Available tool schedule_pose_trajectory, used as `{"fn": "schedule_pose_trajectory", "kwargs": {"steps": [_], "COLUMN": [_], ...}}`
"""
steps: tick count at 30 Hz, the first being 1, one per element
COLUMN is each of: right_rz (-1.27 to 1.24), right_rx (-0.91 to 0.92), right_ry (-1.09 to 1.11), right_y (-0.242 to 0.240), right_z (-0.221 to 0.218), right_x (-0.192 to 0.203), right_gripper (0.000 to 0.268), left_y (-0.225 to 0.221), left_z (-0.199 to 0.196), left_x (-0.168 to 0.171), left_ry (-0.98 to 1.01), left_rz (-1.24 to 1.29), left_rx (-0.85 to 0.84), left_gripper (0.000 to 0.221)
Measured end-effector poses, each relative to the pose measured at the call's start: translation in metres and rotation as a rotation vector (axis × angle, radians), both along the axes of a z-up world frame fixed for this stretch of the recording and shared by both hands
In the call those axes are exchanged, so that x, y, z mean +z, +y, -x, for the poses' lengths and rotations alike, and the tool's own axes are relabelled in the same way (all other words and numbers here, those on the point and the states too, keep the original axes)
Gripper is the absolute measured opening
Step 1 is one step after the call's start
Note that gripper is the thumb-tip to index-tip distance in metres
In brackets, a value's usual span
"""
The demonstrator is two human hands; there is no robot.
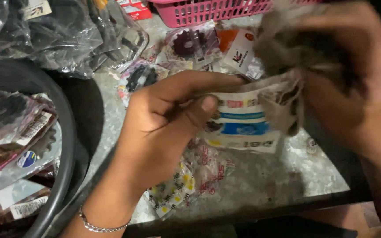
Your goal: Cleaning and inspecting motorcycle sprockets and organizing them on a workbench.
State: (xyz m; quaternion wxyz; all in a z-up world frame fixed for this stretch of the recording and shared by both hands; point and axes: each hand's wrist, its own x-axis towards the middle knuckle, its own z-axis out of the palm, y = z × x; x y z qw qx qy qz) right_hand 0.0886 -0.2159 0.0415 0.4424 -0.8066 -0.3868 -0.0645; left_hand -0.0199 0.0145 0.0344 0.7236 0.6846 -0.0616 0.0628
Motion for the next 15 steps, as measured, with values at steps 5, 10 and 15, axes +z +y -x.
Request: {"fn": "schedule_pose_trajectory", "kwargs": {"steps": [5, 10, 15], "right_rz": [0.041, 0.054, 0.074], "right_rx": [-0.021, 0.201, 0.251], "right_ry": [0.052, 0.013, 0.092], "right_y": [-0.007, 0.004, 0.014], "right_z": [0.0, 0.0, 0.011], "right_x": [0.001, 0.012, 0.017], "right_gripper": [0.048, 0.039, 0.048], "left_y": [0.0, -0.001, -0.002], "left_z": [-0.003, -0.003, -0.002], "left_x": [-0.005, -0.007, -0.007], "left_ry": [0.001, 0.002, 0.035], "left_rz": [0.007, 0.088, 0.138], "left_rx": [0.067, 0.033, 0.014], "left_gripper": [0.025, 0.026, 0.026]}}
